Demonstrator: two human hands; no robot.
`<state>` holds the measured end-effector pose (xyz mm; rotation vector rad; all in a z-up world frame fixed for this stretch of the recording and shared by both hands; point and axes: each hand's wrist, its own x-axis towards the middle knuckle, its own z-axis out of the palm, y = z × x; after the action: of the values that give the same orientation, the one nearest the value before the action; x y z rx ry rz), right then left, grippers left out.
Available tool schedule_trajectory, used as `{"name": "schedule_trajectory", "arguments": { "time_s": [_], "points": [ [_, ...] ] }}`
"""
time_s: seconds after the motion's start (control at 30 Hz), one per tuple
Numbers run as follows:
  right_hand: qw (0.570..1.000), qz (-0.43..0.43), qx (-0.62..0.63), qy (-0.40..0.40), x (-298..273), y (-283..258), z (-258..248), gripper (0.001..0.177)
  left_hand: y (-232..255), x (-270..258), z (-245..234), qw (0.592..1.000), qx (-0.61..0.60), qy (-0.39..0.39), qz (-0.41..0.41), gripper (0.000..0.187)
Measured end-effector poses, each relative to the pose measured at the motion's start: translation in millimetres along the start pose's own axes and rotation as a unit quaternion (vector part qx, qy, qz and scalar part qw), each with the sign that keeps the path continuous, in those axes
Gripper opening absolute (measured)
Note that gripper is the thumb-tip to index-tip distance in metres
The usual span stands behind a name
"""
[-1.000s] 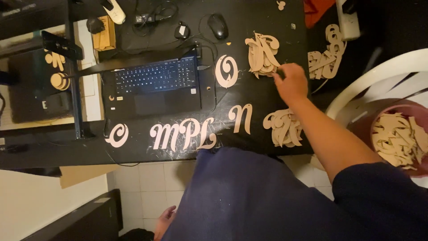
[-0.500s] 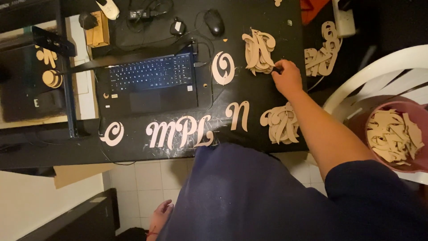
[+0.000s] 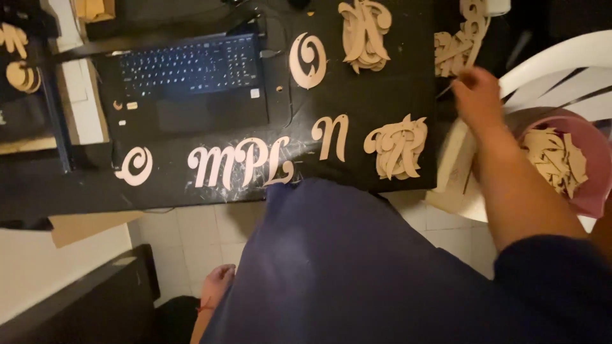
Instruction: The person sorts various wooden cutout letters and decorative shapes on a desk, picking them up by hand and grouping them into stacks.
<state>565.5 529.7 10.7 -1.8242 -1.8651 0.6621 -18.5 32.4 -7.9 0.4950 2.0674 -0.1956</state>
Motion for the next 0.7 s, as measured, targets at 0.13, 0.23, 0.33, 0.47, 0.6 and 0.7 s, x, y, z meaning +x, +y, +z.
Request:
{"name": "schedule_trajectory", "arguments": {
  "time_s": [0.13, 0.23, 0.33, 0.47, 0.6, 0.7],
  "points": [
    [1.0, -0.017, 0.004, 0.015, -77, 146, -13, 0.005, 25, -5, -3, 0.999, 0.026, 0.022, 0.031, 0.04],
    [0.972, 0.091, -0.205, -0.074, -138, 174, -26, 0.028, 40, -4, -10, 0.997, 0.034, 0.039, 0.058, 0.04],
    [0.962, 0.131, -0.214, -0.103, -187, 162, -31, 0.04, 53, 1, -18, 0.994, 0.022, 0.06, 0.09, 0.039],
    [0.958, 0.245, -0.071, -0.132, -218, 90, -36, 0.042, 94, 0, -49, 0.99, 0.0, 0.069, 0.119, 0.046],
    [0.964, 0.238, -0.004, -0.12, -236, 110, -22, 0.037, 130, 2, -82, 0.987, -0.03, 0.084, 0.131, 0.048],
    [0.975, 0.196, -0.021, -0.102, -237, 91, -22, 0.034, 123, 59, -82, 0.97, 0.002, 0.132, 0.206, 0.051]
  ]
}}
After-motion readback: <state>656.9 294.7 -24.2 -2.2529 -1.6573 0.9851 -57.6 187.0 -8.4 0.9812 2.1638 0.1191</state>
